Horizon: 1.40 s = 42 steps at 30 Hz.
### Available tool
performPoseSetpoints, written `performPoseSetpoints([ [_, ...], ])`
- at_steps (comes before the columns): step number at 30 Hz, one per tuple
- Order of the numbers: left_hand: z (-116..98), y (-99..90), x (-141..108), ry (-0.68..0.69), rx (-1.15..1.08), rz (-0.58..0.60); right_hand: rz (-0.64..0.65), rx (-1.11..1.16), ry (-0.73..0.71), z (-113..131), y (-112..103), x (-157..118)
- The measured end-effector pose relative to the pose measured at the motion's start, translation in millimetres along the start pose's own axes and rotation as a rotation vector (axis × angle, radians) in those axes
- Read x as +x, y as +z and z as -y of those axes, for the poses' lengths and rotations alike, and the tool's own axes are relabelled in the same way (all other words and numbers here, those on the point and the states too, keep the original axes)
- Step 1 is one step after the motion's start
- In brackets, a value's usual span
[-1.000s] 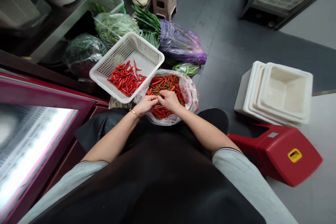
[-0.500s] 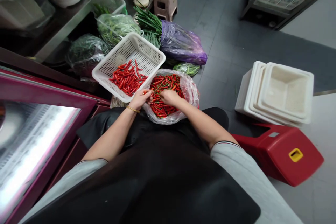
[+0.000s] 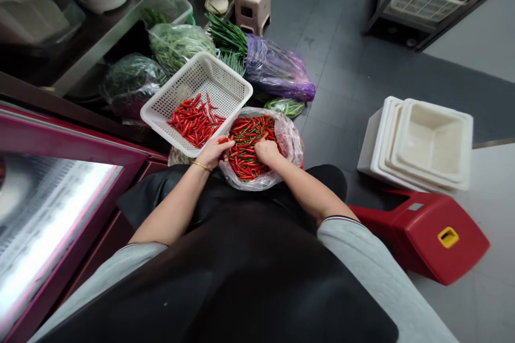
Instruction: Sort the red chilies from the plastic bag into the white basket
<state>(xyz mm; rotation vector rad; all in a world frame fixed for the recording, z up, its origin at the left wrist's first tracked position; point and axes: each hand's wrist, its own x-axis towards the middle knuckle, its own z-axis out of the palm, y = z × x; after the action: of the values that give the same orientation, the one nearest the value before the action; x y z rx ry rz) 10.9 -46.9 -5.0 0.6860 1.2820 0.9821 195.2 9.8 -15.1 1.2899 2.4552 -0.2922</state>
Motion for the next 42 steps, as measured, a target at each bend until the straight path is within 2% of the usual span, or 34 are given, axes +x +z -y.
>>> performPoseSetpoints([
  [2,1,-3.7,1,0.007,0.031,-0.033,-0.033,0.060,0.037,-5,-3,6],
  [4,3,2.6,2,-0.009,0.059,-0.035,-0.085,0.214,0.046,-12,-13,10],
  [7,4,21.2,4,-0.027,0.085,0.044,-0.104,0.524,-0.035,-16,-30,8],
  [9,3,31.1,5,-0.028,0.078,0.095,-0.159,0.582,-0.085,-11,-37,1],
  [11,0,34.1,6,-0.067,0.046,0.119,-0.274,0.462,-0.102,-3,-38,-6],
  [13,-3,29.0,5,-0.124,0.033,0.122,-0.319,0.275,-0.105,3,-34,-9],
  [15,-8,16.9,4,-0.138,0.034,0.083,-0.244,0.132,-0.102,7,-26,-7],
  [17,-14,0.7,3,-0.093,-0.005,0.022,-0.165,0.044,-0.113,10,-15,1],
  [20,-22,-21.7,0,-0.035,-0.097,0.013,-0.113,-0.037,-0.228,17,-2,19],
  [22,-25,-29.9,-2,-0.035,-0.099,0.030,-0.089,-0.055,-0.274,19,1,29],
  [24,-25,-31.3,-2,-0.036,-0.087,0.016,-0.098,-0.018,-0.234,13,-2,34],
  [28,-13,-20.6,3,0.021,-0.014,-0.017,-0.187,0.206,-0.131,-19,-20,26],
  [31,-2,-6.7,12,0.083,0.109,-0.023,-0.156,0.404,-0.091,-39,-31,15],
  [36,4,17.6,27,0.223,0.434,0.047,-0.085,0.875,-0.200,-36,-35,6],
  [39,2,23.7,30,0.134,0.426,0.097,-0.099,1.162,-0.174,-34,-32,3],
  [42,2,21.6,29,-0.053,0.213,0.098,-0.184,1.381,-0.028,-41,-25,-1],
])
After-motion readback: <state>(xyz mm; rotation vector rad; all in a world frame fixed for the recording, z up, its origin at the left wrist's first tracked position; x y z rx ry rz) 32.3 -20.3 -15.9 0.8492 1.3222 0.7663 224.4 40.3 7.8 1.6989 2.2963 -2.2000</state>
